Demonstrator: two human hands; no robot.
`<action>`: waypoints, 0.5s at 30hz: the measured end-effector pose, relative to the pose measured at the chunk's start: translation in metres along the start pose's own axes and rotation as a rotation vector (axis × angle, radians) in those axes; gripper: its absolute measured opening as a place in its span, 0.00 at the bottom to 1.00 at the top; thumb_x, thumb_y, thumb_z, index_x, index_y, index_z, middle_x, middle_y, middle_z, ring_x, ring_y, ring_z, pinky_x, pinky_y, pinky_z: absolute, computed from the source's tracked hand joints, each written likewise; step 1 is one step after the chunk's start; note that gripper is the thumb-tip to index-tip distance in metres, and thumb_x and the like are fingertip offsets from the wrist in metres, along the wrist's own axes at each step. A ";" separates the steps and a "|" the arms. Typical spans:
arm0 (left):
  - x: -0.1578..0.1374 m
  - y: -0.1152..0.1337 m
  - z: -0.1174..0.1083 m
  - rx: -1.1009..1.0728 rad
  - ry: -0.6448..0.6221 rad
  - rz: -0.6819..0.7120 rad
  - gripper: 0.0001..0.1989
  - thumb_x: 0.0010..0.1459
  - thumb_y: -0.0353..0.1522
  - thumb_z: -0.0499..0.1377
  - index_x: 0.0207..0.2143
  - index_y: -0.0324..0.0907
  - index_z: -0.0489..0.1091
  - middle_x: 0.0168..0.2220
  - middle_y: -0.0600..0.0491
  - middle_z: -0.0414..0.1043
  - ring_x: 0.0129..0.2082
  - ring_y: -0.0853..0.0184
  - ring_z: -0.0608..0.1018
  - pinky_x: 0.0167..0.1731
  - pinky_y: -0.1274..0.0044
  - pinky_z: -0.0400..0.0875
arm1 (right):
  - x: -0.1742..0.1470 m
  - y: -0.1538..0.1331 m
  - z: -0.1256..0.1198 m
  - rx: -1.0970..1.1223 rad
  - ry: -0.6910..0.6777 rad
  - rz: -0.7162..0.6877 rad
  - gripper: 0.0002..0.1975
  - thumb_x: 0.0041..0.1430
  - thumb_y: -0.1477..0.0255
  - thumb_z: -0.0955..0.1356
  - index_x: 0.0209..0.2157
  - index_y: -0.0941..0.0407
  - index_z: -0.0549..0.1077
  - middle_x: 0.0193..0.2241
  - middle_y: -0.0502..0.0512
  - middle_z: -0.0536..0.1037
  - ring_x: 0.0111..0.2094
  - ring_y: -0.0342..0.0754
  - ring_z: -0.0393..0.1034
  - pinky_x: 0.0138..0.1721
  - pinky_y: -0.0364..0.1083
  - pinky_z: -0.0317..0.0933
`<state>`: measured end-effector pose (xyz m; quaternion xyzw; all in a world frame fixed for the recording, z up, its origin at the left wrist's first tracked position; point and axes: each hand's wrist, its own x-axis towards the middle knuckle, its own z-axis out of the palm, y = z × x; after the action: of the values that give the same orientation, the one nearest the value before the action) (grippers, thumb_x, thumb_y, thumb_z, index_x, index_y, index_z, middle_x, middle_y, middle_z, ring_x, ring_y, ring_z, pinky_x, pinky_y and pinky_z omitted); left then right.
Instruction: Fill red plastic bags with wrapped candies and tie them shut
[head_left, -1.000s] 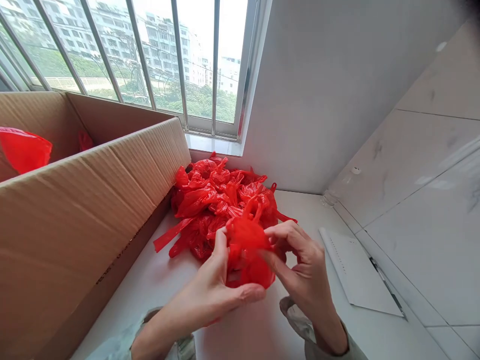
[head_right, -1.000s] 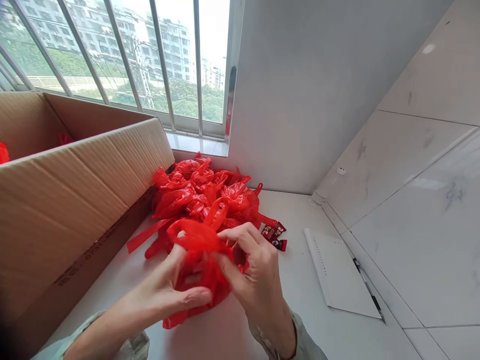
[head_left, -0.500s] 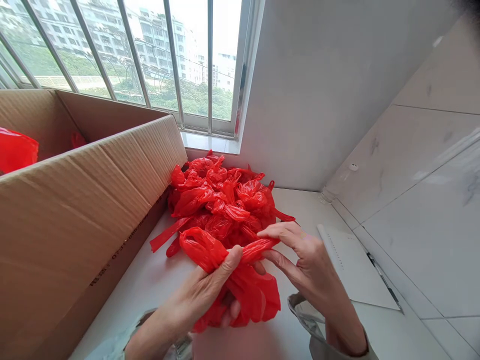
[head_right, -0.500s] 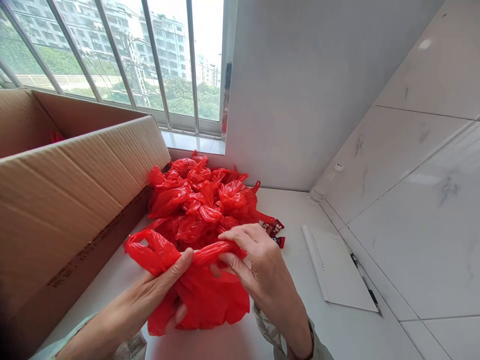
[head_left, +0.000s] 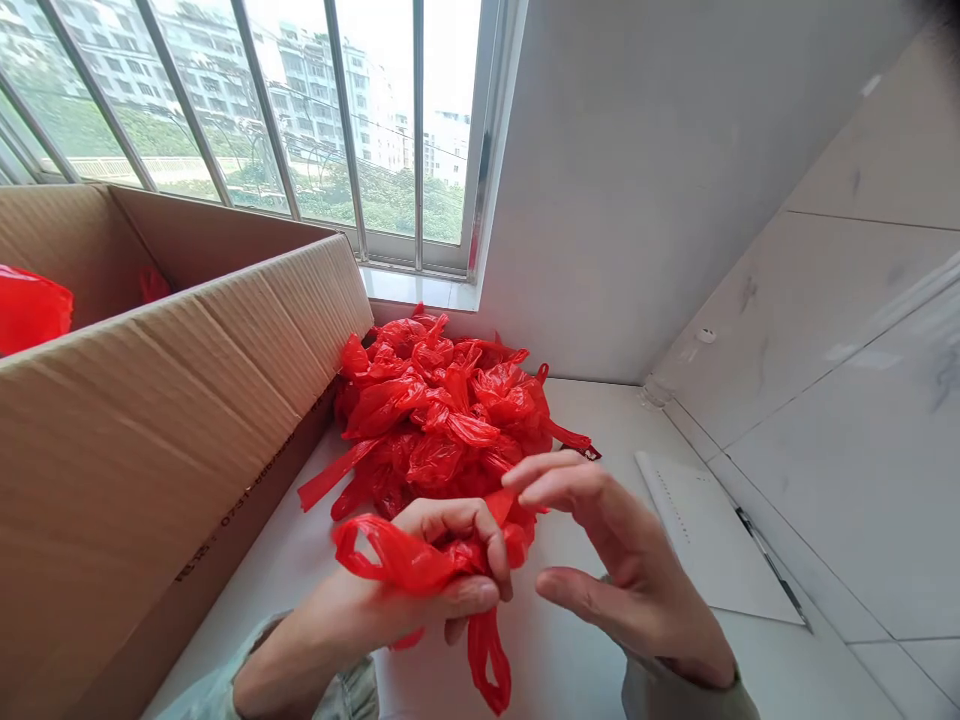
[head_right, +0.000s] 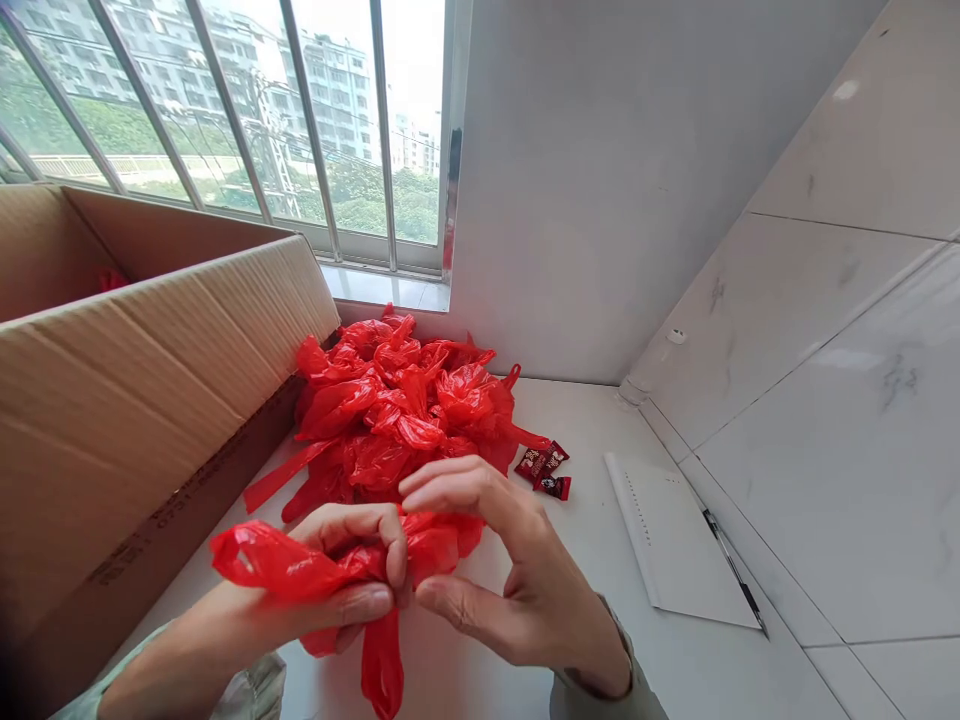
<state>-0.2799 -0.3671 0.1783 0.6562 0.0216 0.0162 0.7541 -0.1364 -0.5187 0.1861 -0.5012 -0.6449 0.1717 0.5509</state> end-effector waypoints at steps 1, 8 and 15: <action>-0.002 0.000 0.000 0.028 -0.015 -0.011 0.10 0.54 0.36 0.65 0.28 0.41 0.67 0.21 0.59 0.64 0.17 0.75 0.65 0.18 0.83 0.58 | 0.004 0.006 0.000 0.095 -0.010 0.035 0.25 0.59 0.69 0.73 0.57 0.49 0.66 0.56 0.56 0.72 0.58 0.51 0.65 0.58 0.50 0.61; -0.019 -0.004 -0.007 0.572 0.003 0.146 0.09 0.52 0.21 0.56 0.27 0.43 0.64 0.26 0.60 0.70 0.27 0.72 0.72 0.28 0.82 0.63 | 0.013 0.028 0.012 0.256 -0.203 0.333 0.33 0.56 0.63 0.74 0.62 0.49 0.63 0.42 0.51 0.77 0.36 0.43 0.68 0.40 0.44 0.65; -0.016 0.002 -0.004 1.050 0.102 0.198 0.10 0.58 0.22 0.46 0.26 0.43 0.54 0.28 0.57 0.62 0.23 0.71 0.62 0.23 0.79 0.54 | 0.013 0.033 0.015 0.292 -0.118 0.439 0.28 0.52 0.72 0.74 0.55 0.52 0.70 0.33 0.47 0.74 0.31 0.41 0.63 0.33 0.41 0.59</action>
<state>-0.2965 -0.3635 0.1800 0.9423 0.0016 0.1061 0.3175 -0.1336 -0.4885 0.1624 -0.5336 -0.5199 0.4071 0.5284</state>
